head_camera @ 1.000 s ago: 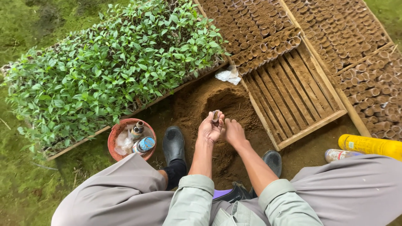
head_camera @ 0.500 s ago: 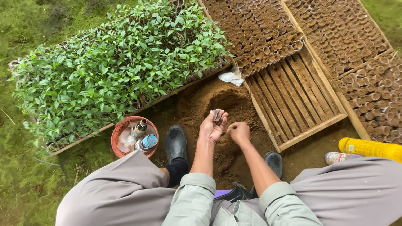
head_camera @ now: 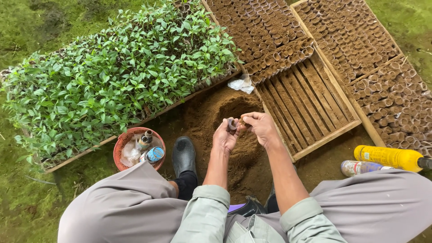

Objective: Filling small biodegradable seed tubes with soil using a hand trowel and packing them into a tray.

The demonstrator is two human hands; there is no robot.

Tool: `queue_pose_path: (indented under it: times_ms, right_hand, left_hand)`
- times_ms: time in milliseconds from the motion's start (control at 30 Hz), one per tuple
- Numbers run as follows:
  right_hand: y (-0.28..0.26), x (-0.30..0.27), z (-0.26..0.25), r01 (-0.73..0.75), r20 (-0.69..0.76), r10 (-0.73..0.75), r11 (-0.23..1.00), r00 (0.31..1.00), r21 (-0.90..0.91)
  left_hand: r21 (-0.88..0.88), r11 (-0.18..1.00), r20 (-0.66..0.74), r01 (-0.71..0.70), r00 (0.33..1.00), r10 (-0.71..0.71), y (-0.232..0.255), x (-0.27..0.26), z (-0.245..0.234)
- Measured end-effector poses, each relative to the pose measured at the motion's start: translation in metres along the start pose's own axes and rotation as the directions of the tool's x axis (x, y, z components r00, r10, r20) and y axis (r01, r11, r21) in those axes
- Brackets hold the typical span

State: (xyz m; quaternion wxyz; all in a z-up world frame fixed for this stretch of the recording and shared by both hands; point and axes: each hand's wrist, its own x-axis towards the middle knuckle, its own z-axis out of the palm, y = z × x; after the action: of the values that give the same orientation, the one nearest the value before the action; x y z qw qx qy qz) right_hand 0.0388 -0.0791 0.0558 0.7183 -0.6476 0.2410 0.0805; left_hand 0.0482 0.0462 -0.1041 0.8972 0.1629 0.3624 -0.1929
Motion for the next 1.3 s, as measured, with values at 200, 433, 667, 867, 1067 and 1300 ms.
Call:
queue_pose_path:
  times_ms: [200, 433, 667, 867, 1067, 1300]
  right_hand:
    - [0.008, 0.017, 0.001, 0.030, 0.039, -0.027, 0.996, 0.999, -0.087]
    - [0.008, 0.024, 0.001, 0.082, 0.039, -0.077, 0.981, 0.996, -0.173]
    - [0.001, 0.017, 0.002, 0.081, 0.038, -0.075, 0.970, 0.996, -0.231]
    - [-0.002, 0.017, 0.004, 0.092, 0.040, -0.084, 0.960, 0.996, -0.265]
    - [-0.013, 0.012, 0.006, 0.079, 0.035, -0.072, 0.947, 0.997, -0.311]
    - [-0.018, 0.008, 0.007, 0.088, 0.043, -0.077, 0.920, 0.996, -0.383]
  left_hand:
    - [-0.031, 1.000, -0.021, -0.004, 1.000, 0.004, 0.000, -0.010, 0.009]
    - [-0.028, 1.000, -0.023, 0.004, 1.000, -0.004, 0.000, -0.011, 0.013]
    - [-0.013, 1.000, -0.013, 0.024, 1.000, -0.024, -0.005, -0.005, 0.009]
    - [-0.007, 0.999, -0.006, 0.034, 0.999, -0.034, -0.006, -0.004, 0.010]
    - [0.014, 1.000, 0.007, 0.028, 1.000, -0.028, -0.009, 0.002, 0.006]
    - [0.014, 1.000, 0.007, 0.026, 1.000, -0.026, -0.012, 0.008, 0.003]
